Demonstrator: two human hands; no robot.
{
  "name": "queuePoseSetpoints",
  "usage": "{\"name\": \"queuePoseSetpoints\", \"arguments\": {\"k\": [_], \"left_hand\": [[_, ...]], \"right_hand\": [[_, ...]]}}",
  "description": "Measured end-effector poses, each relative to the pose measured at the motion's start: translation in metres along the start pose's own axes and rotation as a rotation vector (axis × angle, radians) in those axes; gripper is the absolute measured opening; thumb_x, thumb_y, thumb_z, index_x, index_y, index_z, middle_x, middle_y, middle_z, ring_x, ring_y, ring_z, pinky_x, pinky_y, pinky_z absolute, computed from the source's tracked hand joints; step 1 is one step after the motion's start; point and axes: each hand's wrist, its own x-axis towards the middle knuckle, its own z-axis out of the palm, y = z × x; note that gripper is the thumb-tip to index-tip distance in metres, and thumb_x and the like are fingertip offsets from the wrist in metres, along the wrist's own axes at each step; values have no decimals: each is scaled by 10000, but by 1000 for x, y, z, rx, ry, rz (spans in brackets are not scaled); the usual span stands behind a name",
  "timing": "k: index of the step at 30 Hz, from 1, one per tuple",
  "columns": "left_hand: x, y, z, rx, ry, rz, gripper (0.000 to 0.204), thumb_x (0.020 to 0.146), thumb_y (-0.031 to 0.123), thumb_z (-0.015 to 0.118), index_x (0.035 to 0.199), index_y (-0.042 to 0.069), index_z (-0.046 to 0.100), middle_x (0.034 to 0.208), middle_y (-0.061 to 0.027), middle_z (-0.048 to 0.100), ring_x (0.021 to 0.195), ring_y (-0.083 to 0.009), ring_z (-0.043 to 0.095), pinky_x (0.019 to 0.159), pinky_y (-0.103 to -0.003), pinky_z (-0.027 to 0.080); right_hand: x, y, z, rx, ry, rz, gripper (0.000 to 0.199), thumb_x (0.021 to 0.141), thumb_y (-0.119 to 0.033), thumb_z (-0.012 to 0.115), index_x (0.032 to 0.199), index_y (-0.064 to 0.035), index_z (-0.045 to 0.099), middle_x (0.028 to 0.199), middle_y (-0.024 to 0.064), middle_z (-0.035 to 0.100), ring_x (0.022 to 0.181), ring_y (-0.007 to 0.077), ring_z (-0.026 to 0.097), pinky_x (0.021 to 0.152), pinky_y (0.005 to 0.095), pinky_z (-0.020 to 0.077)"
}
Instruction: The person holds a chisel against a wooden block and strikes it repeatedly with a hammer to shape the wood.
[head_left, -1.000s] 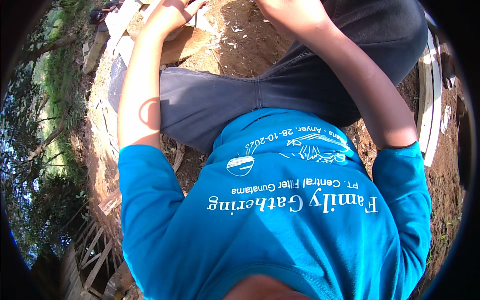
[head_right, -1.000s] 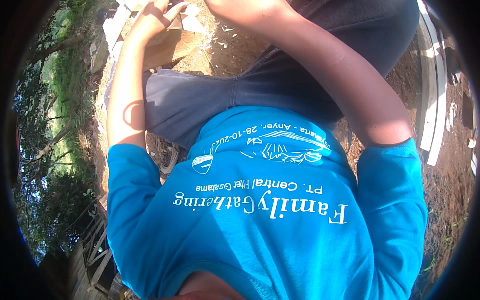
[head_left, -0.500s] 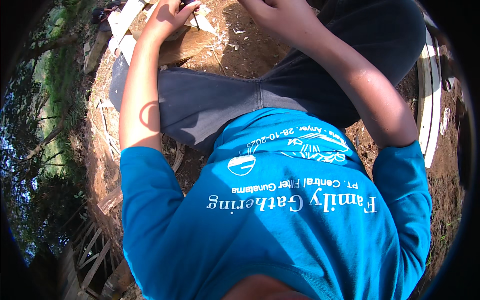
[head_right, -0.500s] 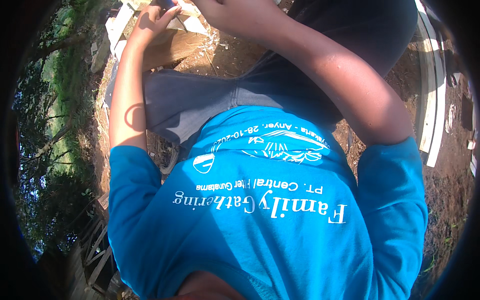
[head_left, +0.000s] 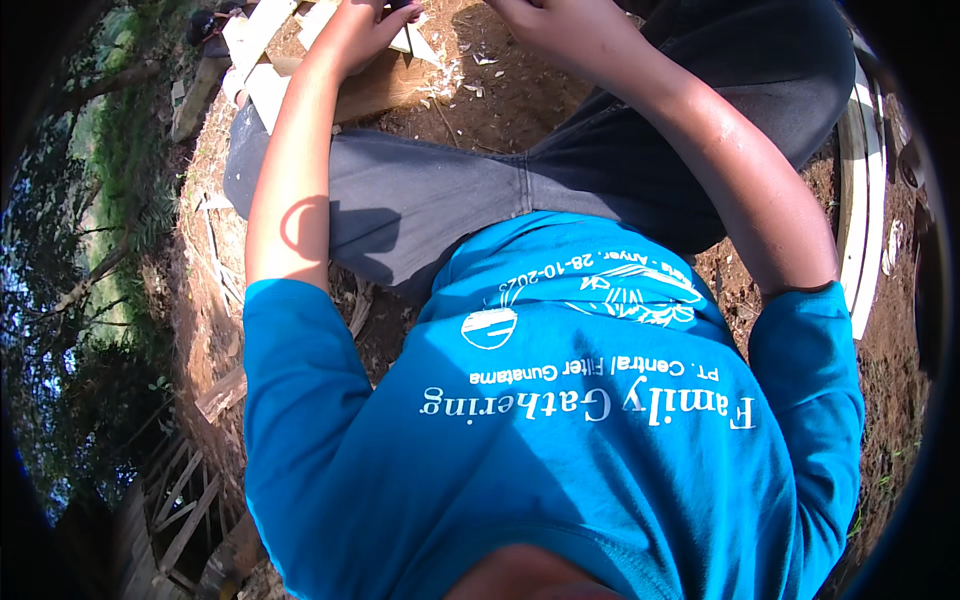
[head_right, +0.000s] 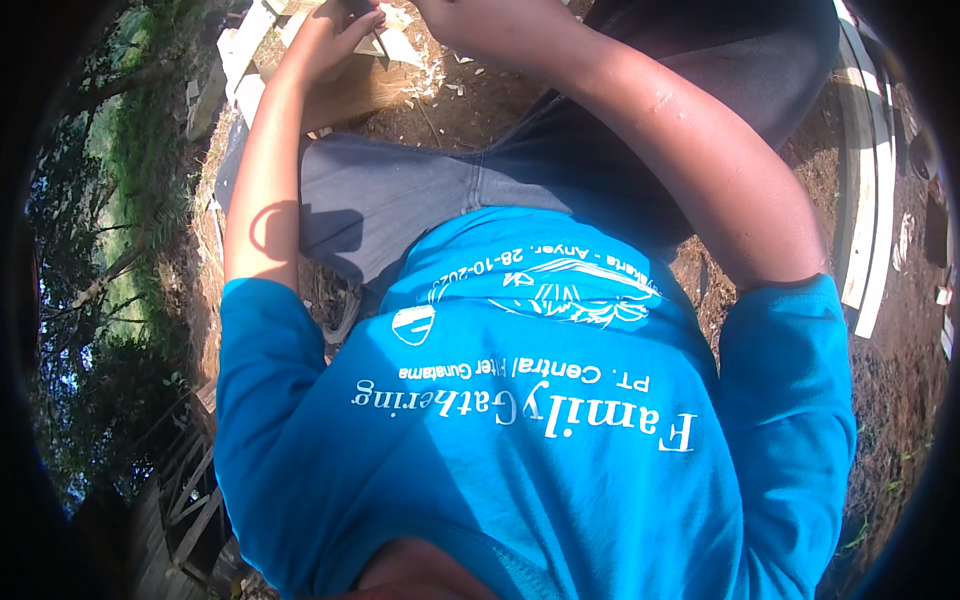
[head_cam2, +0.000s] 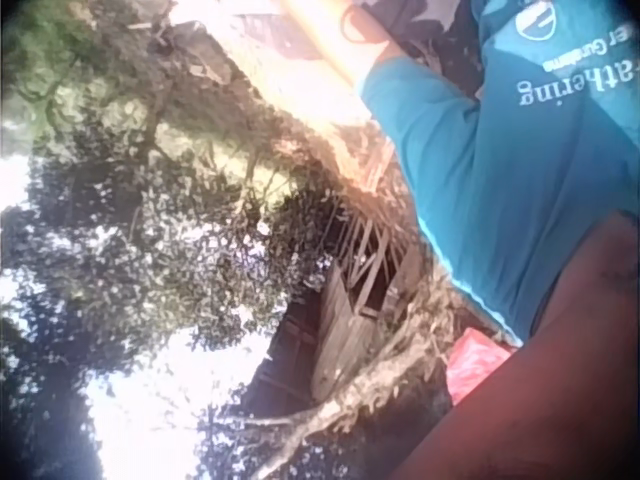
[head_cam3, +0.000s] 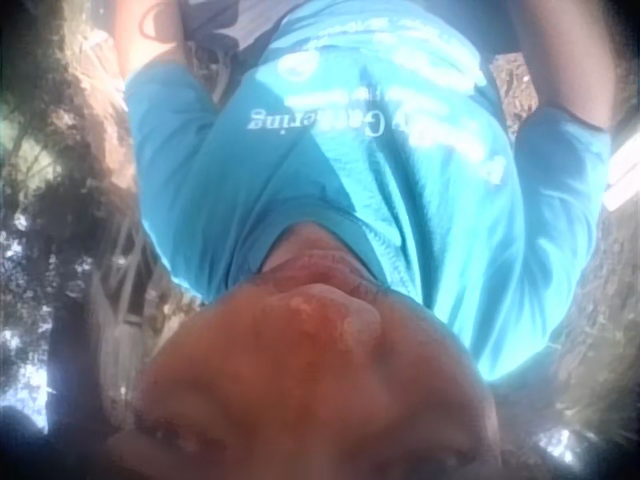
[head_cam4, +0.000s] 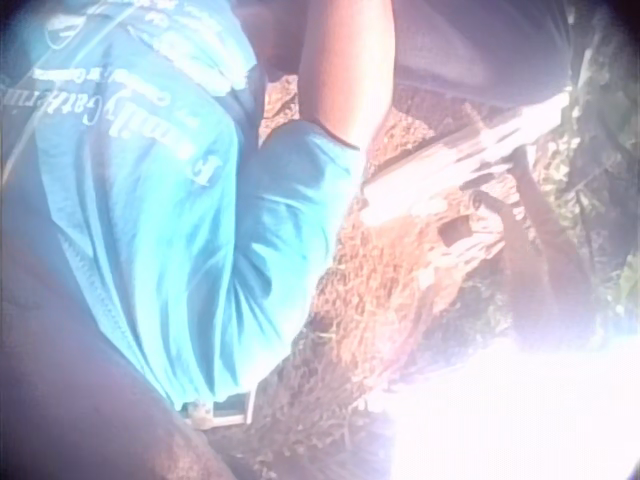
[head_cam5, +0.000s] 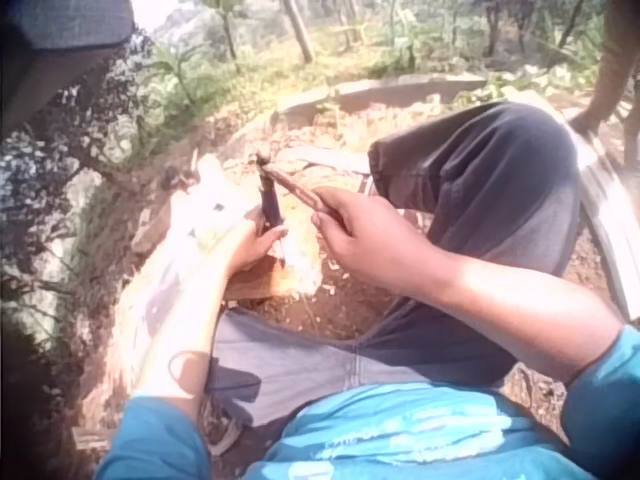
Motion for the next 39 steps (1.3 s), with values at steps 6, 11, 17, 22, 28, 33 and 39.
{"name": "queuePoseSetpoints", "arguments": {"k": [6, 11, 17, 22, 28, 33, 39], "left_hand": [[8, 33, -12, 56, -144, -328, 369, 950, 359, 730, 977, -4, 666, 719, -160, 671, 641, -308, 644, 605, -426, 498], [22, 4, -22, 281, -112, -131, 392, 958, 359, 725, 1104, 7, 633, 739, -152, 682, 666, -313, 660, 614, -438, 494], [18, 14, -18, -21, 20, -42, 351, 941, 318, 741, 1104, 19, 654, 918, -181, 723, 842, -345, 691, 756, -445, 538], [23, 9, -20, 88, -55, -30, 361, 926, 311, 760, 1134, 32, 664, 926, -172, 728, 863, -348, 696, 770, -449, 539], [19, -9, -13, 311, -152, -67, 507, 918, 489, 728, 1120, 26, 683, 935, -183, 725, 843, -352, 678, 783, -467, 536], [20, 19, -18, 169, -197, -189, 489, 937, 474, 711, 1148, 34, 672, 1002, -209, 722, 974, -359, 681, 862, -474, 526], [27, -3, -5, -81, -170, -21, 287, 966, 211, 724, 1134, -9, 650, 956, -171, 726, 855, -272, 716, 755, -405, 566]], "right_hand": [[1, -2, -3, 162, 65, -76, 282, 1044, -122, 563, 1294, 0, 606, 831, 114, 603, 739, 145, 523, 687, 323, 453], [8, -1, 6, 307, 1, -97, 315, 1049, -133, 578, 1322, 22, 607, 885, 38, 616, 776, 96, 510, 695, 283, 446], [14, -1, 4, 351, 138, -18, 338, 1057, -150, 575, 1327, 52, 601, 873, 42, 629, 763, 91, 522, 679, 287, 455], [16, 0, -3, 253, 176, -106, 314, 1054, -141, 563, 1303, 49, 600, 838, 94, 645, 731, 113, 526, 673, 303, 465], [13, -10, -3, 186, 9, -67, 220, 1036, -137, 560, 1154, 37, 626, 789, 166, 627, 685, 203, 573, 652, 364, 472], [13, 0, -7, 0, -127, 27, 215, 1019, -137, 571, 1145, 28, 627, 800, 207, 644, 691, 277, 632, 661, 397, 490], [14, 11, 3, 33, 35, -42, 227, 1009, -117, 567, 1188, 7, 632, 829, 215, 660, 703, 314, 638, 683, 418, 499]]}}
